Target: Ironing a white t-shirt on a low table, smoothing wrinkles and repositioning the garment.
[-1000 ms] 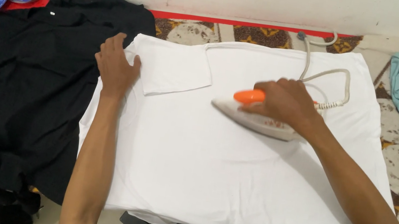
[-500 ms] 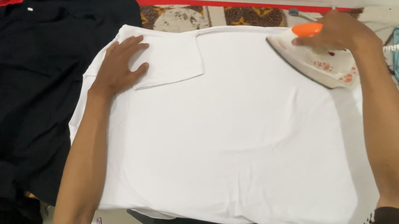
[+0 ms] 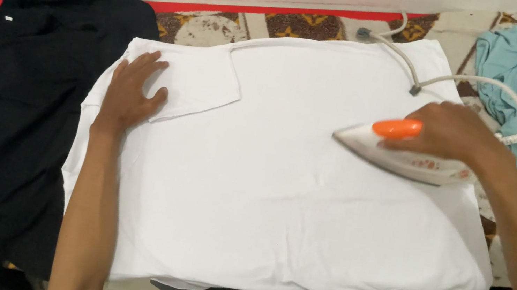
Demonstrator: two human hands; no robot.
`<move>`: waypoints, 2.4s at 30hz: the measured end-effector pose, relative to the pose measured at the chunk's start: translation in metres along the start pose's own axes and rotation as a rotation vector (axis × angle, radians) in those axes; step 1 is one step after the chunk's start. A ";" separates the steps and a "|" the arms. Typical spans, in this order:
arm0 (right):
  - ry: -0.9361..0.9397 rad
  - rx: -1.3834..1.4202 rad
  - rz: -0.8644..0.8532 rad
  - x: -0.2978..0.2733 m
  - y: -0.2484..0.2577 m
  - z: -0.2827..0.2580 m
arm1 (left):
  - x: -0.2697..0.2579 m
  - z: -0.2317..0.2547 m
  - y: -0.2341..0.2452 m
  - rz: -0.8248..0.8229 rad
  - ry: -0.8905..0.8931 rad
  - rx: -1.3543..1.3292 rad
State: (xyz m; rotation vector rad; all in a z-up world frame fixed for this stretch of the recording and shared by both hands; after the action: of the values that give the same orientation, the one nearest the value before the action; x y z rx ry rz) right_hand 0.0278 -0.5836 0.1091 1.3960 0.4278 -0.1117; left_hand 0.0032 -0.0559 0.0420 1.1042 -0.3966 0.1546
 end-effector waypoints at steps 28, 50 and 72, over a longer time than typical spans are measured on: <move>-0.013 -0.023 -0.091 -0.068 -0.025 0.020 | 0.001 0.006 0.003 0.065 -0.034 0.025; -0.121 0.217 0.217 0.053 0.023 0.046 | 0.003 0.005 0.002 0.050 -0.004 -0.001; 0.028 0.125 -0.166 -0.091 -0.024 -0.040 | 0.000 -0.004 -0.002 0.088 -0.063 0.007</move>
State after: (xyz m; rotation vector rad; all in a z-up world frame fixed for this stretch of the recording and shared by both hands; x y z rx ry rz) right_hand -0.0723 -0.5654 0.1143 1.4843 0.5686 -0.2581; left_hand 0.0046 -0.0536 0.0386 1.1010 -0.5016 0.1990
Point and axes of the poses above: each hand's wrist, its own x-axis towards the middle knuckle, its own y-axis out of the back of the hand, z = x × y, the point moved 4 cm from there along x, towards the middle knuckle, and after that the axes turned 5 degrees about z, right-handed, at the moved point
